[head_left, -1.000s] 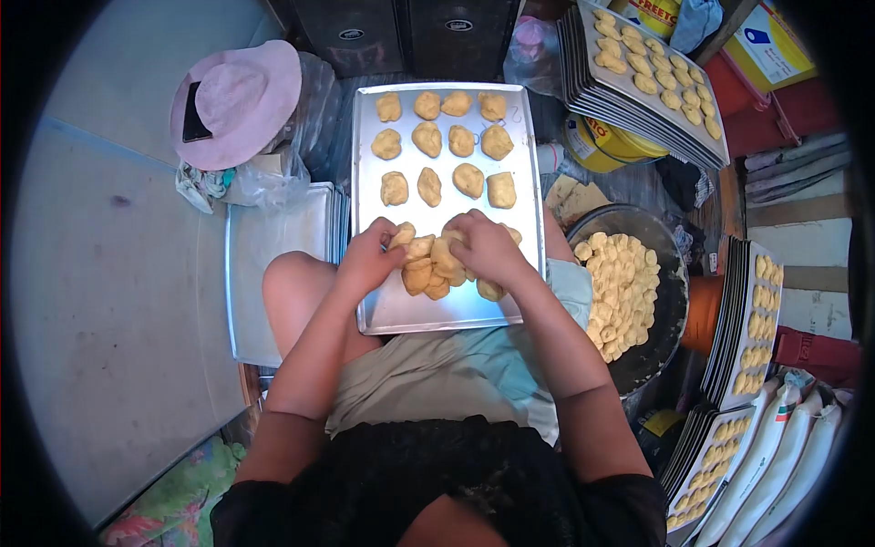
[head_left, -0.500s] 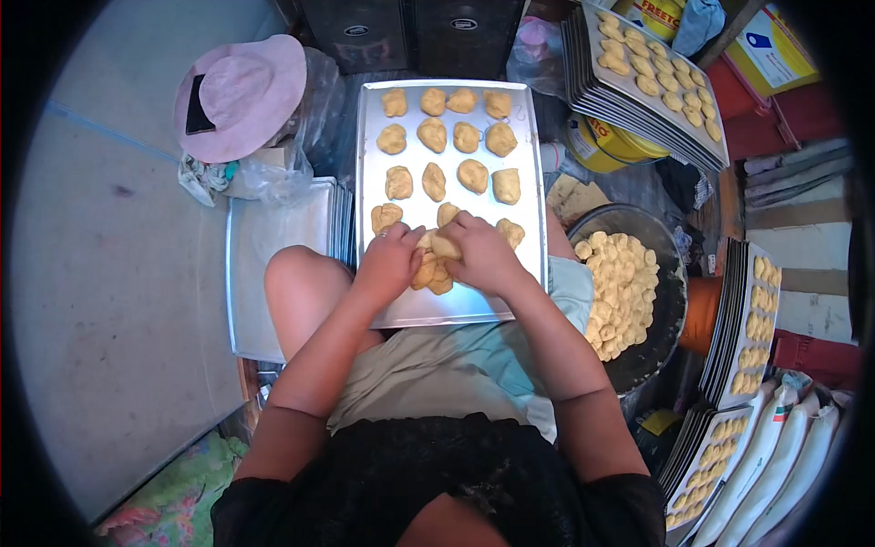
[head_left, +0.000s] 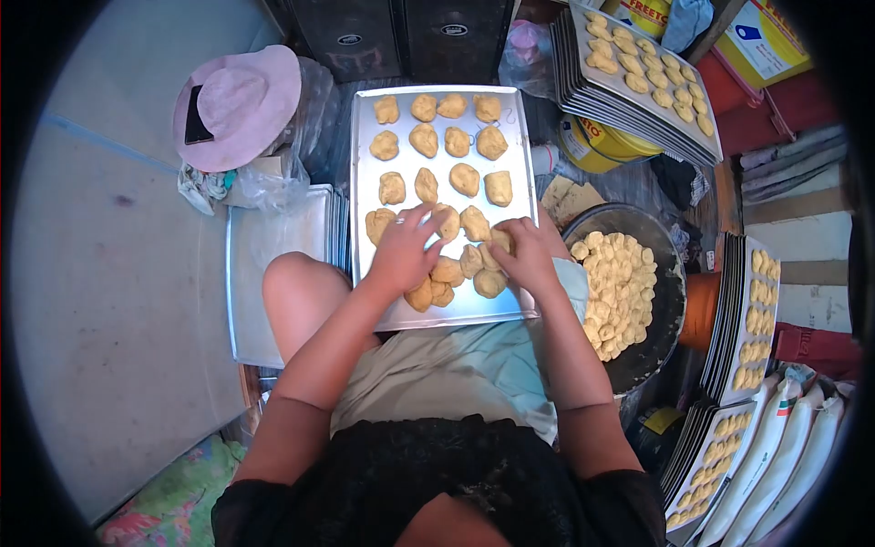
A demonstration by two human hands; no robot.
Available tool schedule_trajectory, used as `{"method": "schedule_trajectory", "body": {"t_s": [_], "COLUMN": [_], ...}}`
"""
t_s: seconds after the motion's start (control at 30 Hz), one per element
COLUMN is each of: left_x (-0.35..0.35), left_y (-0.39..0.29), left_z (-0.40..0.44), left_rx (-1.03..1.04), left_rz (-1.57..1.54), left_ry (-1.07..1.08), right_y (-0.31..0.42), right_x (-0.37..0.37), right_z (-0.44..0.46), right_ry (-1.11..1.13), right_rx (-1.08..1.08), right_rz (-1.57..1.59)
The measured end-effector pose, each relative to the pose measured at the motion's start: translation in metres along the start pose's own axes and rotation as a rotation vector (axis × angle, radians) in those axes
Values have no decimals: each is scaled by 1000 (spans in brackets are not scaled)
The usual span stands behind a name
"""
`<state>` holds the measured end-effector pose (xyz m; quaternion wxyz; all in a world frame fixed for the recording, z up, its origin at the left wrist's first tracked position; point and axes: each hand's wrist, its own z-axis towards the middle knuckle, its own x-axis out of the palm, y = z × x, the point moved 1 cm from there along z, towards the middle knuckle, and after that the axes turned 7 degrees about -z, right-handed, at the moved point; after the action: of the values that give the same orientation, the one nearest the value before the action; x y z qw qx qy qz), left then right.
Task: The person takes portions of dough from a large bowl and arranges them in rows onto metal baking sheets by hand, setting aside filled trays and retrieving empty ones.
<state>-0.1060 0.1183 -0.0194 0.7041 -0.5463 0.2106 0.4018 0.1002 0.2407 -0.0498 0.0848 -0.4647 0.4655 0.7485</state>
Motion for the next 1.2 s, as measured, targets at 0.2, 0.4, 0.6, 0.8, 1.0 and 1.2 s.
{"method": "schedule_trajectory", "body": {"t_s": [0.2,0.4,0.6,0.8,1.0,1.2], "left_x": [21,-10,-22,52,63,11], "left_y": [1,0,20,-31,-28,-13], "left_z": [13,-18,-26,20,24,14], "left_rx": [-59,3,-103,85,51,-170], "left_rz": [29,60,-11,88,87,15], "left_ry": [220,40,-219,205,89,-203], "right_y": [-44,-21,-8,25,17,-18], "right_x": [-3,1,-14,-6,-37,3], "right_z": [-7,6,13,-33,-36,65], "right_ry": [221,-165,-37,41,236,-185], "right_rx": [288,50,298,32,75,-25], "right_rz": [504,361,-16,-28,201,11]}}
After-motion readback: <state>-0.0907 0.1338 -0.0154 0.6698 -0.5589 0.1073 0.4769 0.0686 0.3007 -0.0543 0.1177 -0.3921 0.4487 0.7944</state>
